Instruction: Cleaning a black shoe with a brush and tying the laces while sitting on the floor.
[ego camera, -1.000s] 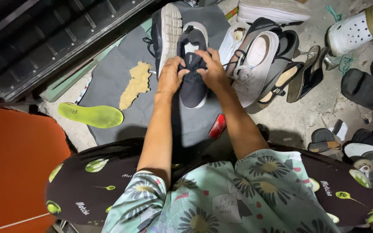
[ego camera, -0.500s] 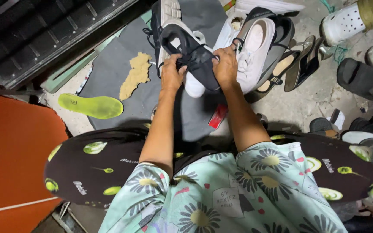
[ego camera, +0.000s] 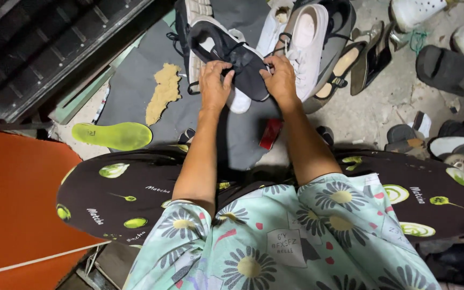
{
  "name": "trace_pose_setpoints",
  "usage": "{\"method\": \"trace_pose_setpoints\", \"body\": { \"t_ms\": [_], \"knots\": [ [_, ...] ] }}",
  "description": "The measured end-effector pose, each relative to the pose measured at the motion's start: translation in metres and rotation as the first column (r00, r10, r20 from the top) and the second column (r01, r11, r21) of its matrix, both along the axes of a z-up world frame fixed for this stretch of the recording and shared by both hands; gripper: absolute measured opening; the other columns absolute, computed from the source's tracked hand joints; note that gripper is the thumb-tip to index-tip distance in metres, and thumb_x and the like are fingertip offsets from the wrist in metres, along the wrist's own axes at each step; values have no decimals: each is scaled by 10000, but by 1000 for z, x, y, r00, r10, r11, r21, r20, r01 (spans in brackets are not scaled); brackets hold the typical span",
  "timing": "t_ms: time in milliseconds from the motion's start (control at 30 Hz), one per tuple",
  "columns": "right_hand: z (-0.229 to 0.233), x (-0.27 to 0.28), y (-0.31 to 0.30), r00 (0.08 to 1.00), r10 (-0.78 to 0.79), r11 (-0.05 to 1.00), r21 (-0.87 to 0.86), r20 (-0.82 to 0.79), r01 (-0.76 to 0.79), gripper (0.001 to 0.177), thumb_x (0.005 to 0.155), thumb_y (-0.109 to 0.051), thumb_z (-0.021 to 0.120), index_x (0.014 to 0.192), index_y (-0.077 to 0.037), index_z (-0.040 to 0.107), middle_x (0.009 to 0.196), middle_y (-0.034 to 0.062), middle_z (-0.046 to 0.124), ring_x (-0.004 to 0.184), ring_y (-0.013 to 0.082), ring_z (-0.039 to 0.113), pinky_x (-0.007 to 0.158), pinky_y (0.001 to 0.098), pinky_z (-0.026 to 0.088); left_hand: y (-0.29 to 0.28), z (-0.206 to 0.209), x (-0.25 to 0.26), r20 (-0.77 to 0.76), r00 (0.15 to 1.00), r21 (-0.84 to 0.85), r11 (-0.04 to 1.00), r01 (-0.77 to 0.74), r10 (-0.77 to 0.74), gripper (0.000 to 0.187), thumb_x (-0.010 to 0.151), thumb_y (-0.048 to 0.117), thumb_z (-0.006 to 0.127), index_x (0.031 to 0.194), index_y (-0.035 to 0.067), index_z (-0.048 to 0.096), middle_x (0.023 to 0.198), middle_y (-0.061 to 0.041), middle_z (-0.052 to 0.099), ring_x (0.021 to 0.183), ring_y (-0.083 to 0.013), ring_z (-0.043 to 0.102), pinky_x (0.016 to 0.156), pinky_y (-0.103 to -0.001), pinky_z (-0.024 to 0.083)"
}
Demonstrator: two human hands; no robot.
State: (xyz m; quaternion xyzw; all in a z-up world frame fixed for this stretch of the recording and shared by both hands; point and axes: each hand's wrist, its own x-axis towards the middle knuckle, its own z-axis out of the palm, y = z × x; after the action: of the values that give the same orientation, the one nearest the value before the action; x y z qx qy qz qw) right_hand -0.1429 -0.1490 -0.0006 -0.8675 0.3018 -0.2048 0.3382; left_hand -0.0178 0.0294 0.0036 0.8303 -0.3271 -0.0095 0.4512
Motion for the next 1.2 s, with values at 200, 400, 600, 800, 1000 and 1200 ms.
{"method": "trace_pose_setpoints", "body": {
  "t_ms": [200,400,600,800,1000,1200],
  "knots": [
    [-26,-18,-4,995,-29,993,114,95,18,248,800,-36,853,1021,-38,739,941,113,699,756,195,688,719,326,569,-5,-10,-21,-80,993,-101,992,75,-83,178,885,114,775,1055,78,737,1045,-125,697,1003,-326,644,886,-413,520],
    [-14,-42,-9,982,-175,957,221,-77,188,163,867,-202,829,919,-63,760,799,83,760,696,168,707,679,317,559,-17,-17,-40,-304,918,-131,965,226,-256,161,942,166,730,1069,68,726,966,-111,719,825,-237,709,761,-353,568],
    [-24,-82,-16,948,-210,922,274,-240,273,241,821,-298,843,843,-67,776,737,60,737,661,159,686,659,323,552,-17,-29,-66,-496,814,61,924,378,-300,222,951,275,711,1056,81,733,959,-99,750,851,-212,708,804,-344,557],
    [-62,-121,-12,866,-122,745,531,-485,403,251,930,-269,732,833,-38,725,745,91,674,649,196,621,587,347,488,-16,-91,-89,-592,763,222,858,463,-258,272,950,335,700,1079,97,731,986,-87,766,896,-206,699,858,-345,543],
    [-163,-147,-13,827,-65,453,722,-558,523,189,947,-325,657,944,-136,647,844,34,657,699,184,642,614,380,527,-20,-134,-107,-717,662,237,816,528,-220,348,960,369,655,1144,81,717,1066,-83,760,980,-199,692,914,-344,529],
    [-182,-158,9,813,-73,320,758,-578,568,184,948,-287,617,947,-108,657,848,55,698,738,219,707,651,419,564,-11,-218,-117,-752,619,180,832,524,-227,410,999,399,623,1161,31,703,1078,-73,753,988,-174,677,924,-333,520]
  ]
}}
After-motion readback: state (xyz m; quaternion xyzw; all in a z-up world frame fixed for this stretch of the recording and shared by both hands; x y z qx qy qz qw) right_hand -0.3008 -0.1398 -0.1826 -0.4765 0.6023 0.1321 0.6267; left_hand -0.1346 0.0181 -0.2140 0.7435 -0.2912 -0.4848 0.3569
